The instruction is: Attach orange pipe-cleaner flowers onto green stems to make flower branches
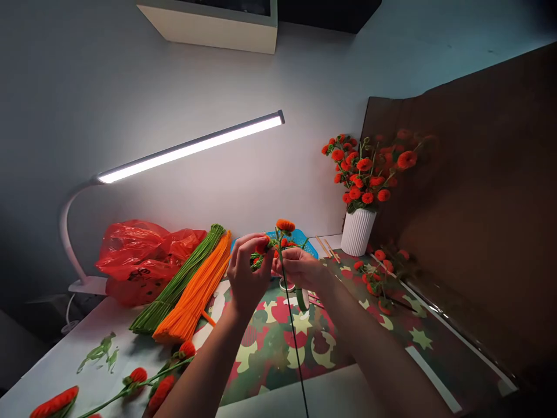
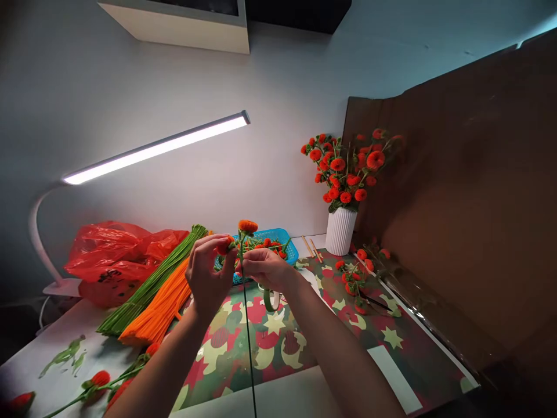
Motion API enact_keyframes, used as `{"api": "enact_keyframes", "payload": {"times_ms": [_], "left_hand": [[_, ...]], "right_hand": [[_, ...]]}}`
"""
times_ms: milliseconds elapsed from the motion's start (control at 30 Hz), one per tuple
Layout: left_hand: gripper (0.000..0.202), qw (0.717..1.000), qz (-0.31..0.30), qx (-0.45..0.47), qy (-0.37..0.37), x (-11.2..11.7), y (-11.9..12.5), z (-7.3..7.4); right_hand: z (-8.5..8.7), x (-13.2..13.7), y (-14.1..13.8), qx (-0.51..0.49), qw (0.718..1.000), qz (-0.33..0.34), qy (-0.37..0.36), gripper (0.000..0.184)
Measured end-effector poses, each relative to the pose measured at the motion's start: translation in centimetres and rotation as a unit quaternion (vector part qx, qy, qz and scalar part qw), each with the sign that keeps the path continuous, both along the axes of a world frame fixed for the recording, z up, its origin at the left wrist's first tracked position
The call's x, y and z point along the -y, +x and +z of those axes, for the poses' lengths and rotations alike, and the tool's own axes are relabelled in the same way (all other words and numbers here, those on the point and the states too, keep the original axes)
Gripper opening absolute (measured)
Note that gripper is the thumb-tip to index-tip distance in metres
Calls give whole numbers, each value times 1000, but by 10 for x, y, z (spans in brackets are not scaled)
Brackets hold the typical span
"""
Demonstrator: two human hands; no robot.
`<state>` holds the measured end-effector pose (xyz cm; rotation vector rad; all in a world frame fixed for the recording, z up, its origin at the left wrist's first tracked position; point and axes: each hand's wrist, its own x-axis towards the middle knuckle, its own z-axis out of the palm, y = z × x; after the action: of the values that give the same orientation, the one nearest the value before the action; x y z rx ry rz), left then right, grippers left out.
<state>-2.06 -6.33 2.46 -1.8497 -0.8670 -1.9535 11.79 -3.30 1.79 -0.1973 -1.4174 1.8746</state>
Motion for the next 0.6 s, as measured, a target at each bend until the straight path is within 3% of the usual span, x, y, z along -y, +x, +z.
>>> {"api": "enact_keyframes", "payload": {"times_ms": [100, 200, 400, 600], "left_hand": [[22, 999, 29, 32, -18, 1, 12, -9], [19, 998, 41, 25, -44, 4, 12, -7], [27, 991, -76, -50, -101, 8, -3, 12], [23, 997, -28, -16, -63, 14, 2, 18]], "right_hand": [[2, 3, 1, 9, 1000, 9, -7, 36], [3, 5, 1, 10, 1000, 7, -15, 36], [1, 2, 1, -11, 1000, -2, -20, 36], [-1, 1, 0, 12, 1000, 8, -20, 35]]}}
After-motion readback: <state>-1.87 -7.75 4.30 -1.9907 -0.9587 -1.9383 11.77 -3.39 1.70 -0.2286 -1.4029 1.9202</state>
